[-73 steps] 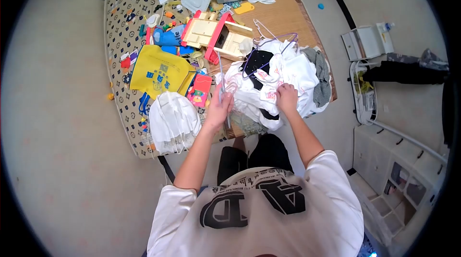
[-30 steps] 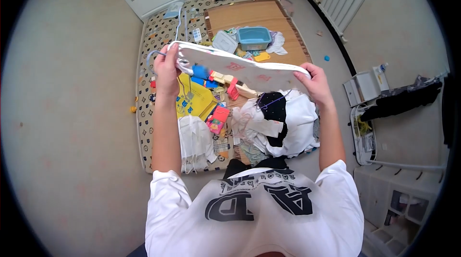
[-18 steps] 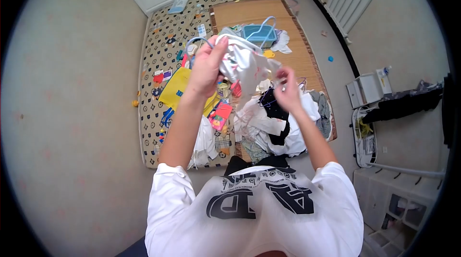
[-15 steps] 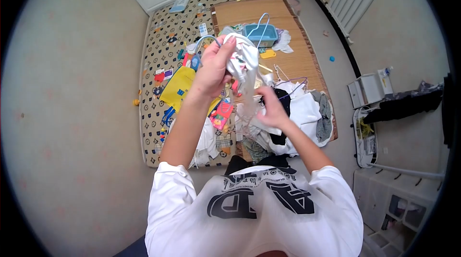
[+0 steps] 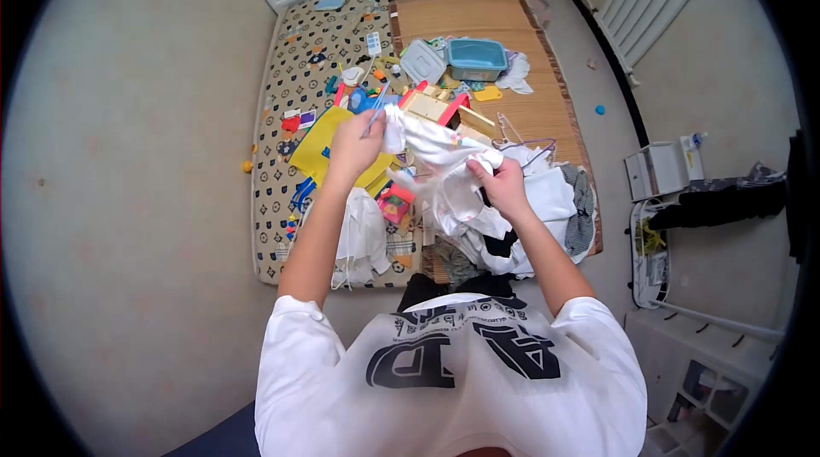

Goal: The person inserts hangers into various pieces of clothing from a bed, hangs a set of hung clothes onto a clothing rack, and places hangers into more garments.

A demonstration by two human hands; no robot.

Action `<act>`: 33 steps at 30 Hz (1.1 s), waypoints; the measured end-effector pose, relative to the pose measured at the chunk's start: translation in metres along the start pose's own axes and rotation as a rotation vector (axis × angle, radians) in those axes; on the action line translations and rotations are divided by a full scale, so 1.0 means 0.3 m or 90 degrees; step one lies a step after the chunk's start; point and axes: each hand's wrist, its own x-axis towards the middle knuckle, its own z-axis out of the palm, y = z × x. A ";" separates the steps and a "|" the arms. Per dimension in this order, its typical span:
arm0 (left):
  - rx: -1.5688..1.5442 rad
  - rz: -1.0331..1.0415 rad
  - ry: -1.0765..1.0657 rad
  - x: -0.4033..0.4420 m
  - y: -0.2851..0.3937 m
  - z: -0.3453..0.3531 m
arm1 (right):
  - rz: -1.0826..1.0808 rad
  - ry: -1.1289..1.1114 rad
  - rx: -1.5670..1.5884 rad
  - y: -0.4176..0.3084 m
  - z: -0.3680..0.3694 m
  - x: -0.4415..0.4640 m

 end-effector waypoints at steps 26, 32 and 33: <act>-0.547 0.055 -0.171 -0.310 0.309 0.389 | -0.115 0.173 -0.362 -0.211 -0.049 -0.020; -0.835 0.002 -0.016 -0.270 0.403 0.302 | -0.221 0.206 -0.356 -0.045 -0.082 -0.030; -0.846 -0.020 0.029 -0.257 0.417 0.278 | -0.239 0.183 -0.397 0.005 -0.085 -0.034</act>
